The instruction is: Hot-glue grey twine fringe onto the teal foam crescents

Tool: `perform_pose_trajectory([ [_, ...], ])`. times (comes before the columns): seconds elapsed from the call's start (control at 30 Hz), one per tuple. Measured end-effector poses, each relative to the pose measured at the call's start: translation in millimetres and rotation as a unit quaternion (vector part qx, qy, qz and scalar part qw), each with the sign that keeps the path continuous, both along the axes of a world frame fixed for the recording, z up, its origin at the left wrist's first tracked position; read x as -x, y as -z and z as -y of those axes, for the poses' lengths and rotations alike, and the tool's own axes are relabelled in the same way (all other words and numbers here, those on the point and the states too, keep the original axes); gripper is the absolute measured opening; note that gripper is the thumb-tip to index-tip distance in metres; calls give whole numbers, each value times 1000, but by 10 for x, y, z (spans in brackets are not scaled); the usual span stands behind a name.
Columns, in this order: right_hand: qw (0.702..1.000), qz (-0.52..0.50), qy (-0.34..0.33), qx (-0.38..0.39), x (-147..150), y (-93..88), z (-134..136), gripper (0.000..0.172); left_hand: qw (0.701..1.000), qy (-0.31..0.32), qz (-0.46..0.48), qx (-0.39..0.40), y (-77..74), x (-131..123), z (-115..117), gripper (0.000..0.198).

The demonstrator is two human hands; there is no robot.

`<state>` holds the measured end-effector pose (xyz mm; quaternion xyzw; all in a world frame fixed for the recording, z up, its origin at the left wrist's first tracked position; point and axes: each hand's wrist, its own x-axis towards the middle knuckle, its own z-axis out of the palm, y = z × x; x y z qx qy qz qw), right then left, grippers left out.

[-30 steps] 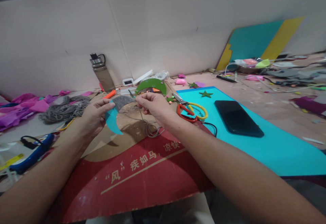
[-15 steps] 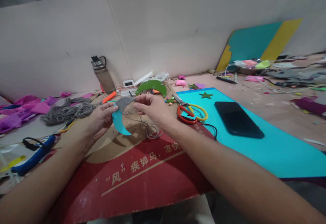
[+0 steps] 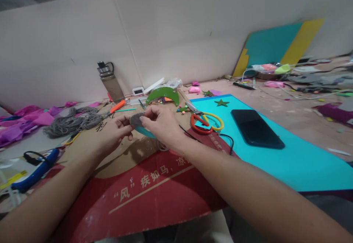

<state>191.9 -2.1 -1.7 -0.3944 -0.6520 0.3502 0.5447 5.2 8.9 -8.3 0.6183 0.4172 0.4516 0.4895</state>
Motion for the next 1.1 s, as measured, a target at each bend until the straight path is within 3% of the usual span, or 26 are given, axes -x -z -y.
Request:
perform_pose_trajectory([
  [0.3,998,7,-9,55,42,0,37,18,996,92,9,-3,-127,36,101,45],
  [0.43,996,9,-45,77,84,49,12,20,997,19,-62,30,-222,-20,172,29],
  [0.53,994,5,-76,77,99,84,-8,13,997,-32,-69,9,-270,-50,194,25],
  [0.7,1000,2,-1,-13,74,79,3,15,995,-83,-52,-8,-245,-47,178,25],
  [0.9,997,50,18,-60,51,38,46,7,996,-85,-34,-10,-185,-79,170,24],
  [1.1,997,55,7,-48,58,48,43,9,996,-75,-46,-16,-179,-99,190,23],
])
